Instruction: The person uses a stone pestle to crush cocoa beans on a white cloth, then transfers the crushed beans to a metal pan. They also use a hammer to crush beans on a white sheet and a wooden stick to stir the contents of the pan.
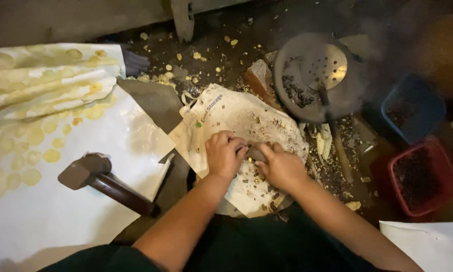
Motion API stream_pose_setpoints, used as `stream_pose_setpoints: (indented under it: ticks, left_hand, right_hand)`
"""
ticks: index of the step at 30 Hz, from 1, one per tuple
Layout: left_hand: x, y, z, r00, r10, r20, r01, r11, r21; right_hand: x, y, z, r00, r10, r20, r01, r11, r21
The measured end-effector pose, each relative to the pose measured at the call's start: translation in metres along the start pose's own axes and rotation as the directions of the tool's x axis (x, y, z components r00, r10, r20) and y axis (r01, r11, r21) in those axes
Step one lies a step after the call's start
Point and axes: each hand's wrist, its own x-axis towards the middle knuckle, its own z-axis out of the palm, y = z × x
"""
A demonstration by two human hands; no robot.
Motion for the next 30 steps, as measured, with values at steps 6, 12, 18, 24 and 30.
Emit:
stream_pose_setpoints:
  ticks: [6, 12, 18, 24, 30]
  left_hand:
    - [-0.012, 0.004, -0.037, 0.991, -0.004, 0.137, -0.001, 0.999, 0.038]
    - [-0.019, -0.021, -0.014, 0.988, 0.155, -0.013, -0.154, 0.987, 0.037]
    - [-0.013, -0.017, -0.011, 0.99, 0.141, 0.017, -0.14, 0.99, -0.027]
    - [-0.005, -0.013, -0.002, 0.999, 0.037, -0.022, -0.039, 0.996, -0.082]
    - [-0.001, 0.002, -0.009, 0.999, 0.024, 0.048, -0.024, 1.0, 0.008]
  right_hand:
    - [0.01, -0.013, 0.0, 0.989, 0.06, -0.135, -0.014, 0.948, 0.317]
    - [0.014, -0.012, -0.003, 0.993, 0.04, -0.114, -0.012, 0.972, 0.234]
    - [0.03, 0.006, 0.016, 0.992, 0.128, -0.007, -0.119, 0.938, 0.325]
    - [0.02, 0.003, 0.023, 0.995, 0.014, -0.103, -0.008, 0.998, 0.056]
    - [0.004, 0.005, -0.006, 0.999, 0.029, -0.036, -0.027, 0.999, 0.038]
